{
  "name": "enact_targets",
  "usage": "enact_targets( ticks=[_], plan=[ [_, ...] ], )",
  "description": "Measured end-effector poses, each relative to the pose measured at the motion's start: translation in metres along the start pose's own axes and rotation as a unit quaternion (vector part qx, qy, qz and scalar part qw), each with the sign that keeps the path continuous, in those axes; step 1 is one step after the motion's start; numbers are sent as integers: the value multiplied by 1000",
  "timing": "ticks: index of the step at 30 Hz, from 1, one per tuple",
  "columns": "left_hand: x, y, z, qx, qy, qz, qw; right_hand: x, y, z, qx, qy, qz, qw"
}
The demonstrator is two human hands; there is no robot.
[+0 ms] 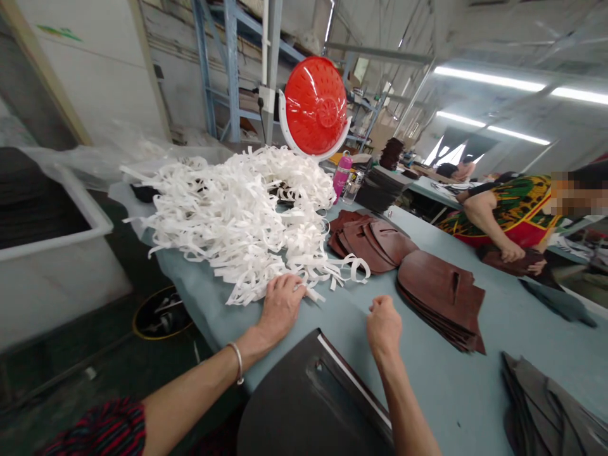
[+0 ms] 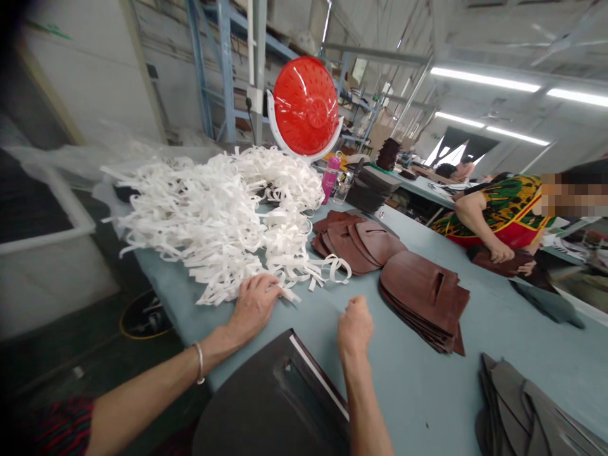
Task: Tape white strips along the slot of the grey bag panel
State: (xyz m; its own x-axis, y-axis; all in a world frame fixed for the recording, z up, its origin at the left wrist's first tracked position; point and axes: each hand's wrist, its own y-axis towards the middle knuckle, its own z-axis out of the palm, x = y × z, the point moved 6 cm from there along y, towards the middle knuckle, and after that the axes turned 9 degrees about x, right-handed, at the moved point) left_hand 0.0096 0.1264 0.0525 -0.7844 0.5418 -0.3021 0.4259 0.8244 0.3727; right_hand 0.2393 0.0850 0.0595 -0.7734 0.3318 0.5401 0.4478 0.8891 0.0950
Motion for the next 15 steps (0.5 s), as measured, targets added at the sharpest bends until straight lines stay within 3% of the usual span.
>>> enact_targets(
  ticks=[3, 7, 11, 15],
  plan=[
    [-4, -1, -4, -29, -32, 6, 999, 4, -7, -5, 38, 45, -50, 997],
    [-10, -3, -8, -42, -79, 8, 996, 45, -24, 31, 102, 137, -135, 976],
    [-5, -4, -9, -51, -103, 9, 993, 73, -25, 66, 111, 222, -130, 960],
    [5, 0, -5, -51, -75, -33, 995, 54, -17, 64, 88, 282, -76, 952]
  ],
)
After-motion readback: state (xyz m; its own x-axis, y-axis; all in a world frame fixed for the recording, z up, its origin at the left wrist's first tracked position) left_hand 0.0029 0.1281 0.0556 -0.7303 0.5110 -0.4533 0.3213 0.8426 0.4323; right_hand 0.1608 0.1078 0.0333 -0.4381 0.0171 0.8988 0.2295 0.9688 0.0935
